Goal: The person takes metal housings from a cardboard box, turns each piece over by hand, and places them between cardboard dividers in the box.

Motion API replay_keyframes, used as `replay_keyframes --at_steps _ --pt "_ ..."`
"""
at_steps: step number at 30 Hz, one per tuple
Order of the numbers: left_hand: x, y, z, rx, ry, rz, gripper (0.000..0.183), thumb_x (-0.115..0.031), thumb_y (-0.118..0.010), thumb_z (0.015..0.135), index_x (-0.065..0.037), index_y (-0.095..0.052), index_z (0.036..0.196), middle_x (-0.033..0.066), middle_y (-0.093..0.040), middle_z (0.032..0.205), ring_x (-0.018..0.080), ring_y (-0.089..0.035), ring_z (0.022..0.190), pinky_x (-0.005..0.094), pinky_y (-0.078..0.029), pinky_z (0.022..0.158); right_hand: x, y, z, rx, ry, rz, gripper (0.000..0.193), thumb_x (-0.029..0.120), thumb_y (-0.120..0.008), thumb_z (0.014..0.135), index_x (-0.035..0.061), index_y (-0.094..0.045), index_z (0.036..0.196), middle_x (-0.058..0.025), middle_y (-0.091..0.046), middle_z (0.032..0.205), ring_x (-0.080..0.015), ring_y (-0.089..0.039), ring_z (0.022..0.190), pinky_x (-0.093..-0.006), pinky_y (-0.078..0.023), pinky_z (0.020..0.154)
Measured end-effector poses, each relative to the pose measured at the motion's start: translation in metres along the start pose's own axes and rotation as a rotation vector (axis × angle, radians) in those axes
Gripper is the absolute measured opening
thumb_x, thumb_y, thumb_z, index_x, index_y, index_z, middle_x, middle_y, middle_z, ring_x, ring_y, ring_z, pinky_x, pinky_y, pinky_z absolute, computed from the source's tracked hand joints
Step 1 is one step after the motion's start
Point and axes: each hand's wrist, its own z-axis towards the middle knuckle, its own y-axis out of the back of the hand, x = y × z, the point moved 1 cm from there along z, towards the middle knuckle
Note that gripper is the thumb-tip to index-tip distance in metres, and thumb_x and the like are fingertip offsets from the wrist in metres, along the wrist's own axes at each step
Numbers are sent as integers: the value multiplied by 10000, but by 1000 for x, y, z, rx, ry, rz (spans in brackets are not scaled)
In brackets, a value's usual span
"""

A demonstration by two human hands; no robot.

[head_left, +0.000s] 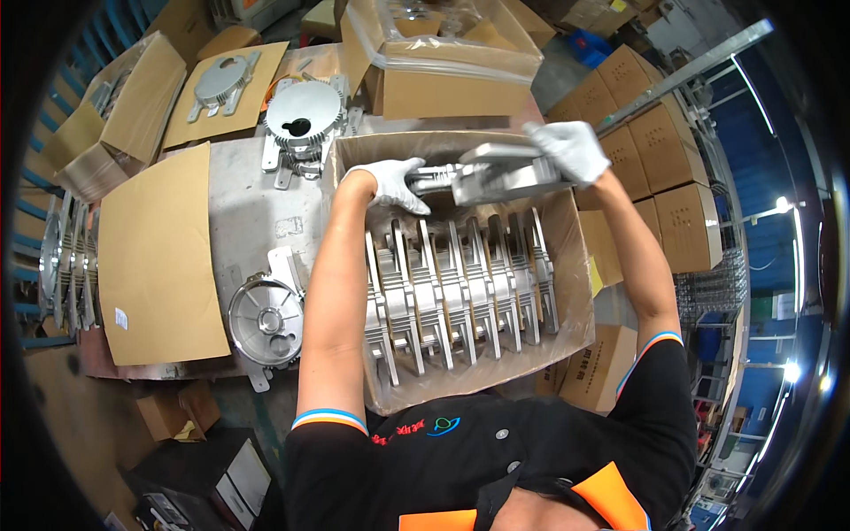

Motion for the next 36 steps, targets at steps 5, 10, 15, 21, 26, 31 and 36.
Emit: replay_keyframes --at_steps 5,10,15,21,26,31,36 --pt "2 -3 2 20 58 227 786 -368 -729 611 4 -415 1229 186 -549 1118 302 -522 1034 338 -402 887 15 65 -67 -536 -190 828 389 391 -575 827 6 -628 826 -37 -598 668 -95 -558 525 -215 -450 470" --pt "9 -8 11 30 16 397 726 -452 -697 615 16 -517 1140 211 -553 1103 325 -523 1041 344 -402 890 -18 72 -132 -605 -221 1416 449 415 -408 900 61 -481 1167 -75 -583 1015 -189 -580 834 -314 -499 692" --pt "-10 -12 2 -43 109 435 665 -478 -623 685 -7 -529 1145 191 -559 1107 312 -533 1034 342 -408 884 -43 52 -201 -508 -433 1549 530 503 -356 884 103 -454 1217 -78 -544 1131 -240 -513 1013 -396 -430 854" --pt "-75 -59 3 -199 -23 -146 477 -376 -512 861 7 -525 1146 45 -598 811 99 -527 617 259 -454 592 -41 38 -249 -652 -484 1573 518 480 -349 897 89 -450 1221 -88 -542 1133 -224 -526 986 -369 -450 837" --pt "-129 -133 -9 91 -5 -716 620 -536 -328 884 -14 -483 1180 88 -606 937 157 -566 742 314 -479 671 -45 24 -276 -608 -529 1622 524 481 -336 900 82 -446 1222 -88 -547 1117 -215 -543 956 -350 -471 801" --pt "-173 -195 -38 183 105 -1373 443 -436 -462 872 -85 -519 1136 27 -580 1031 154 -562 890 328 -486 738 -53 20 -305 -575 -580 1639 536 481 -314 905 76 -429 1237 -87 -543 1125 -202 -539 973 -350 -463 822" --pt "-192 -225 -61 120 189 -1471 401 -417 -477 868 -101 -532 1108 20 -588 1004 154 -566 870 318 -484 739 -56 17 -329 -544 -548 1650 524 460 -291 919 63 -429 1232 -93 -550 1122 -191 -549 968 -330 -465 820"
